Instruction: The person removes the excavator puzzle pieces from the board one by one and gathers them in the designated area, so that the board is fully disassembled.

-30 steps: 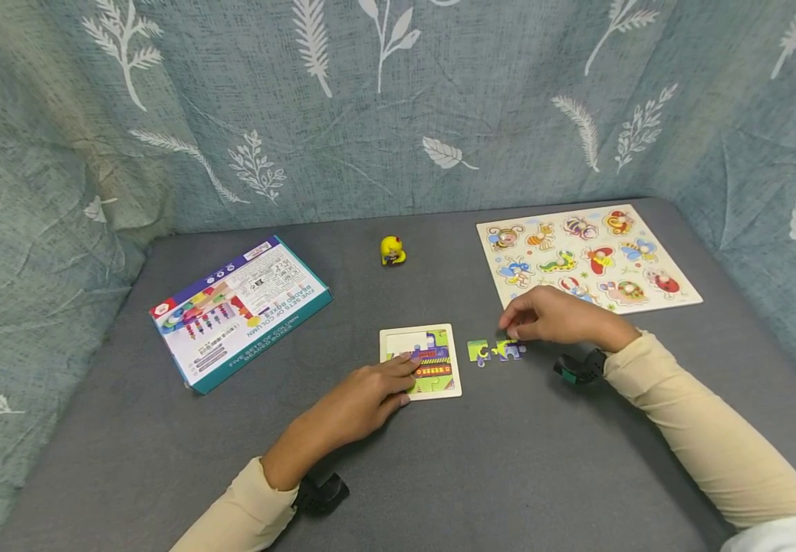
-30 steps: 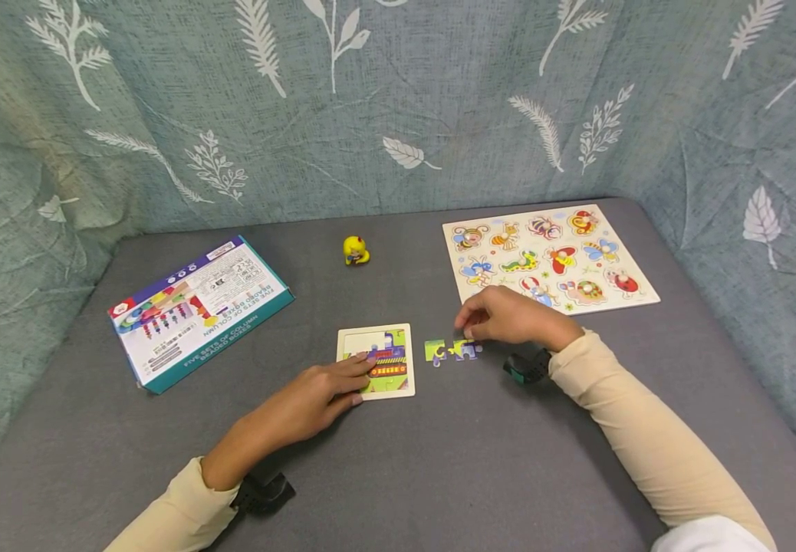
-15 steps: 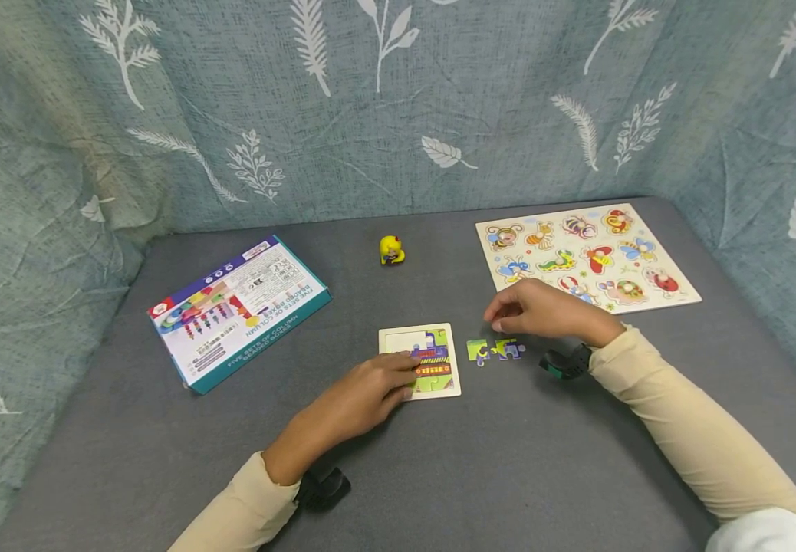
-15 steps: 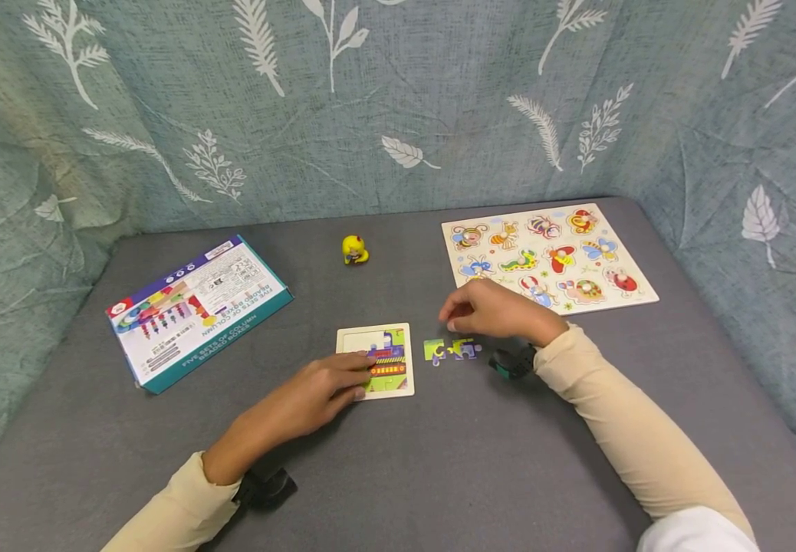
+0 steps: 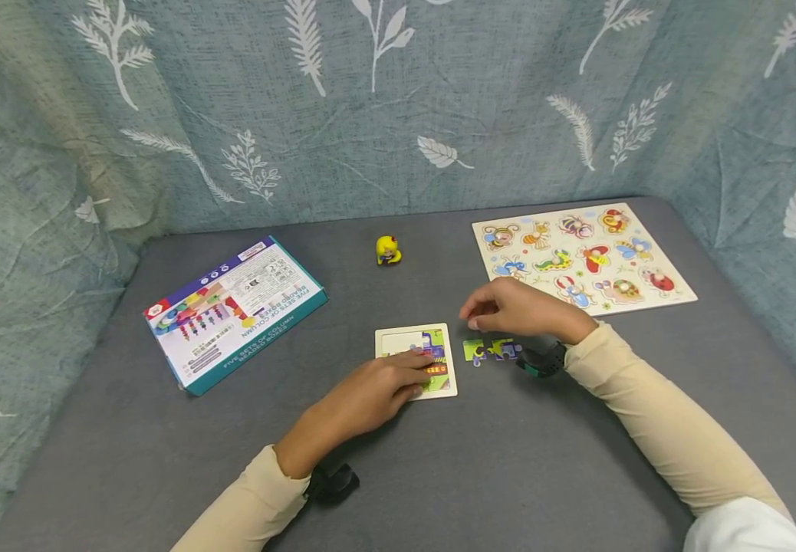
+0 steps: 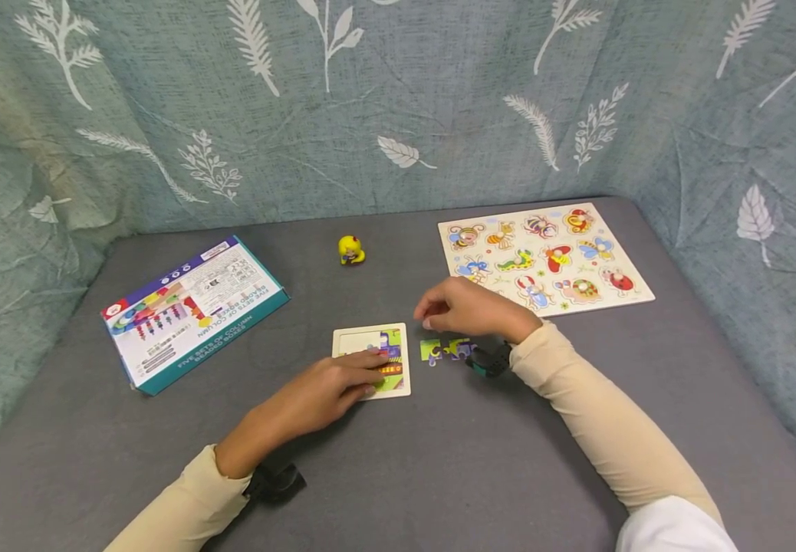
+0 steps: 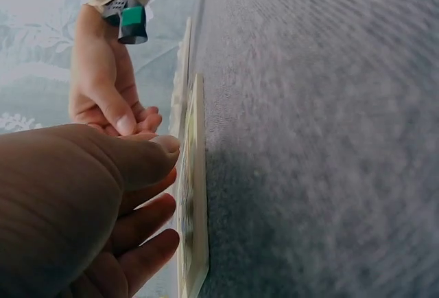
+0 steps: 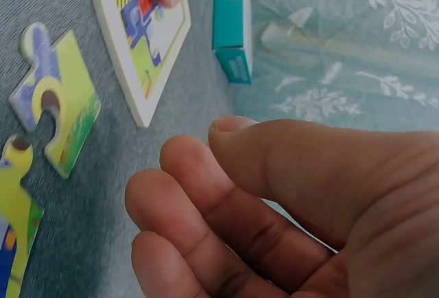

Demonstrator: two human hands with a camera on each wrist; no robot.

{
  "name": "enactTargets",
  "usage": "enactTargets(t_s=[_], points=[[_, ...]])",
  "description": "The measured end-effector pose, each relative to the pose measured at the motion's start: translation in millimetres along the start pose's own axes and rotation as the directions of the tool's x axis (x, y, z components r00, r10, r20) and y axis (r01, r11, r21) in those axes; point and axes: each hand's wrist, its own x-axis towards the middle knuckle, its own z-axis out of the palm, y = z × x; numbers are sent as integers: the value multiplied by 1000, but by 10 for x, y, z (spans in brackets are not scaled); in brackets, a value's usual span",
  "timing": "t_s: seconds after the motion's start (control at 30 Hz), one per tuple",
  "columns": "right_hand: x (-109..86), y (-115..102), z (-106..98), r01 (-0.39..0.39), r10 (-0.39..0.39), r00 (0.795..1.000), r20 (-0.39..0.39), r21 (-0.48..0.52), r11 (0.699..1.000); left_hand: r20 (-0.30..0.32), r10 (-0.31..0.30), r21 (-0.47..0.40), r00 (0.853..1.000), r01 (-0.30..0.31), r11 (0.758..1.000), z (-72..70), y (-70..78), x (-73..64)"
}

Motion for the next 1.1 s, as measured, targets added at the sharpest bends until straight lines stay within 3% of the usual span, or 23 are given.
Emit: enactTargets(t_s=[0.53, 0.87, 1.1], points=[[214, -90, 156, 58, -58, 998, 16, 23, 998, 25, 10, -14, 1000, -10, 1000, 33, -26, 8], [316, -101, 268, 65, -66, 997, 33, 44, 997, 23, 51, -16, 998, -51, 999, 60, -50, 0], [379, -92, 315, 84, -86, 995, 51, 41, 996, 40, 39, -34, 998, -38, 999, 58, -54, -5]])
